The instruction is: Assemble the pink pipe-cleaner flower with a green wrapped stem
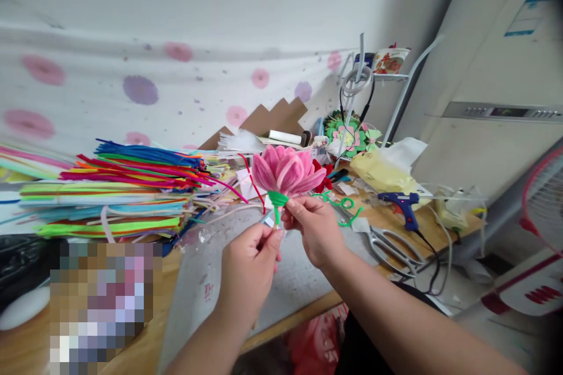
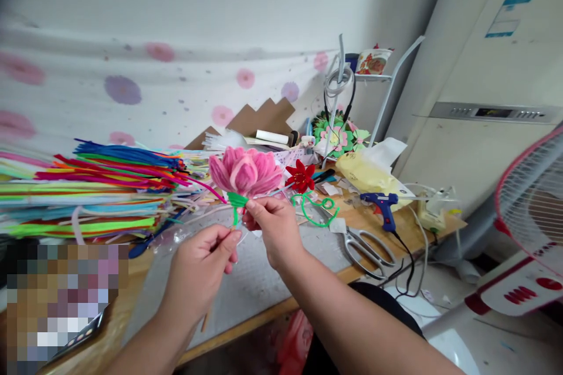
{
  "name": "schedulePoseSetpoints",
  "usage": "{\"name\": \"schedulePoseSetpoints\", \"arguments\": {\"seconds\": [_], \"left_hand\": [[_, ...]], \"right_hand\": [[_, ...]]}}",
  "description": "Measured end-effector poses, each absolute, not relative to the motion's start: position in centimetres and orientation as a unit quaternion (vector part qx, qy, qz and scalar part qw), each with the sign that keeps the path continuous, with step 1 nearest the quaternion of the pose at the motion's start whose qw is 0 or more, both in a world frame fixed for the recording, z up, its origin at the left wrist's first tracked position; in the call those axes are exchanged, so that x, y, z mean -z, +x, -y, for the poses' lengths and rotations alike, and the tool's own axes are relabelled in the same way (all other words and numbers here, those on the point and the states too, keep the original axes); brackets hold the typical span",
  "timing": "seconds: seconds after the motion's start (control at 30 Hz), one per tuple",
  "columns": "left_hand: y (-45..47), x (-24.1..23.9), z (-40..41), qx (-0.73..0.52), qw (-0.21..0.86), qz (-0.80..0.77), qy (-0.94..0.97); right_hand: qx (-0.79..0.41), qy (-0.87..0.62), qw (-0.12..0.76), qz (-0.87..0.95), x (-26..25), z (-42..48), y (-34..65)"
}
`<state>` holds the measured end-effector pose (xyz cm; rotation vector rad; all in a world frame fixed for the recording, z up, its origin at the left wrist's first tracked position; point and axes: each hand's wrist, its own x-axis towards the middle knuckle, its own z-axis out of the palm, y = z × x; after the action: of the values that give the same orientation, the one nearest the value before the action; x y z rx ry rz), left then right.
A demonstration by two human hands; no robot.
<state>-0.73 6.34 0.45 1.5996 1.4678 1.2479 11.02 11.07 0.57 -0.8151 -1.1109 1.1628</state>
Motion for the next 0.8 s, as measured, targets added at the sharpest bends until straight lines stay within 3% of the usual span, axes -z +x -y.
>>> {"name": "schedulePoseSetpoints", "arguments": {"seconds": [0.5,0.8], "left_hand": [[1.8,-0.1,-6.9,-0.364,0.049,-0.619,0.694],[0.6,0.0,-6.3,-0.395,0.155,-0.564,0.708]], "right_hand": [[-0.486,-0.412,0.624,0.453,-0.5,-9.0,12.3],[-0.576,-0.371,0.608,0.401,-0.4,-9.3,11.9]]}}
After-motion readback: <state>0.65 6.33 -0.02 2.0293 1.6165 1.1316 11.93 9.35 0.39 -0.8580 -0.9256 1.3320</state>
